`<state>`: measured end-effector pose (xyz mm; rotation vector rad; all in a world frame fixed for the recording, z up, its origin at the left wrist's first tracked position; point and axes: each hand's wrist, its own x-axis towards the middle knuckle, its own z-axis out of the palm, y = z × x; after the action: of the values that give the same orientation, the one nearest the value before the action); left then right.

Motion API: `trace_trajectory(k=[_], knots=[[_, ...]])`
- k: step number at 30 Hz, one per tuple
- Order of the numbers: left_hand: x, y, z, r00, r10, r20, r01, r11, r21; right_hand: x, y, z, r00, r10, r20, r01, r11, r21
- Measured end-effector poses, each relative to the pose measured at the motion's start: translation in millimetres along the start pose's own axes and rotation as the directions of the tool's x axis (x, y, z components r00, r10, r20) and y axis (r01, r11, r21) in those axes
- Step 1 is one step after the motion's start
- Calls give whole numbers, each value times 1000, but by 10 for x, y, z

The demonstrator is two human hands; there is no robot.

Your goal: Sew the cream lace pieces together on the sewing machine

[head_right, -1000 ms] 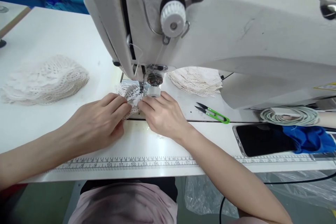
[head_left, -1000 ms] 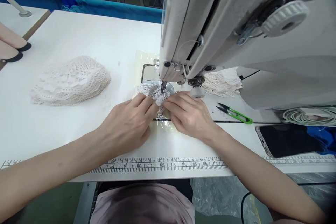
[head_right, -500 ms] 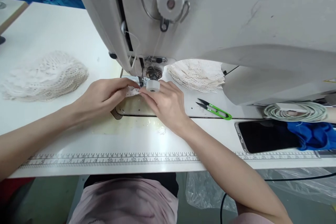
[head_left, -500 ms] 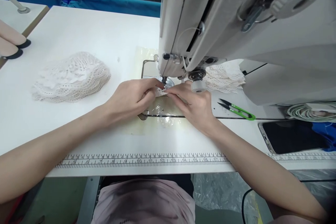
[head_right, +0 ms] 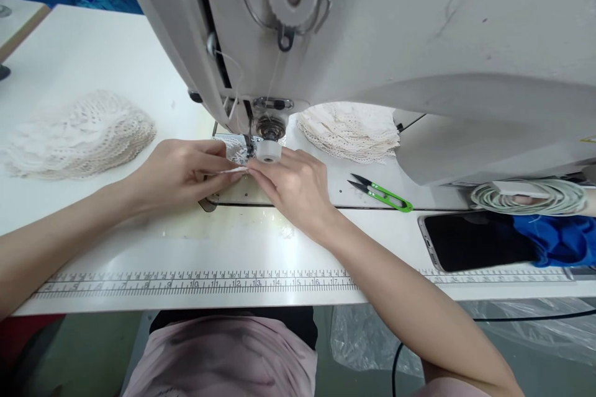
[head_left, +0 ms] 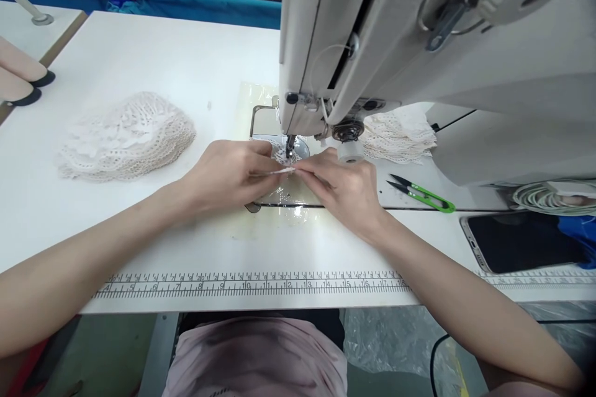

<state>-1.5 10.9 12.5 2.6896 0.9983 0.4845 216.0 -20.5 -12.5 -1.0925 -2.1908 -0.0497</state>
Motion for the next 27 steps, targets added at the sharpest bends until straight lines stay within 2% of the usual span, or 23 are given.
trace_trajectory(k=[3, 5, 7, 11, 18, 22, 27], knots=[[-115, 91, 75, 973, 183, -137, -132, 939, 317, -16, -40, -46, 992, -115, 49, 119, 990, -78], [-172, 159, 103, 946, 284, -154, -182, 862, 474, -26, -66, -68, 981, -182, 72, 191, 971, -145], [-206, 214, 108, 942, 310, -131, -194, 818, 541, -33, -84, -80, 972, -222, 82, 234, 951, -203], [-225, 249, 92, 954, 286, -92, -200, 832, 517, -41, -91, -79, 964, -252, 81, 265, 932, -247], [-226, 196, 111, 955, 276, -106, -194, 856, 480, -44, -83, -63, 965, -250, 77, 262, 932, -250], [-230, 160, 126, 970, 234, -68, -181, 879, 440, -35, -76, -54, 970, -226, 90, 242, 936, -257], [-174, 114, 118, 981, 178, -74, -137, 915, 379, -6, -41, -26, 977, -165, 137, 195, 948, -251]])
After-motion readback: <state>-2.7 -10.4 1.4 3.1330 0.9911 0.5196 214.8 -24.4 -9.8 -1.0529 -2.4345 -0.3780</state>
